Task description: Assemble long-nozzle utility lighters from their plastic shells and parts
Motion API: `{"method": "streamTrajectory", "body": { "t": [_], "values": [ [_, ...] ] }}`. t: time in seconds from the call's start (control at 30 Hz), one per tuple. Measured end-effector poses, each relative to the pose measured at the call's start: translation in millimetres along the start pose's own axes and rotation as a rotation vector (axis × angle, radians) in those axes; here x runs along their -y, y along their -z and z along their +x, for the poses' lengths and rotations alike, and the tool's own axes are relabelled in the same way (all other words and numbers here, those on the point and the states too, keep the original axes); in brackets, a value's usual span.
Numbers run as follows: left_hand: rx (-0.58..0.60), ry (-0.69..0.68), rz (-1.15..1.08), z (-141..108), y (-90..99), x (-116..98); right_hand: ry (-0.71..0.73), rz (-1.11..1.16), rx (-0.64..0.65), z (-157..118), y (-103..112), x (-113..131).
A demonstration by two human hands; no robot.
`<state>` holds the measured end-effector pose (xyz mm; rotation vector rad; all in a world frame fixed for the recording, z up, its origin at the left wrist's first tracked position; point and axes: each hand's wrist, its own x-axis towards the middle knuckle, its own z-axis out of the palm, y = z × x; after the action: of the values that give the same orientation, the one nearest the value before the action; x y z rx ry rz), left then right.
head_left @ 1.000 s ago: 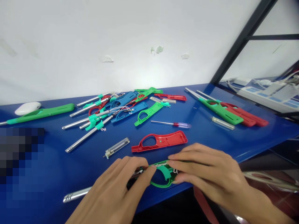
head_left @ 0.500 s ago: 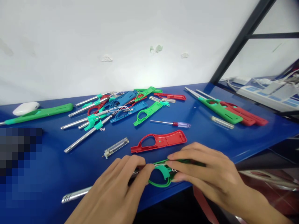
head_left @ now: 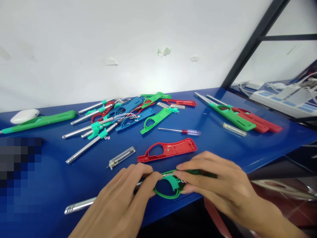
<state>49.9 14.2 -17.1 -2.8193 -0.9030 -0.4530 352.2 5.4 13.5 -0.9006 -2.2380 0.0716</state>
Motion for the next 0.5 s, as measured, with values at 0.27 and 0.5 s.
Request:
{"method": "streamTrajectory", "body": {
  "t": [0.27,0.5],
  "values": [
    [-0.035,-0.019,0.115,17.8,7.4,-9.4,0.008,0.008,-0.011,-0.6,-1.8,-1.3],
    [-0.121,0.076,0.030,12.4,0.8,-21.3,0.006,0.002,-0.011,-2.1,-3.3,-1.2]
  ]
}}
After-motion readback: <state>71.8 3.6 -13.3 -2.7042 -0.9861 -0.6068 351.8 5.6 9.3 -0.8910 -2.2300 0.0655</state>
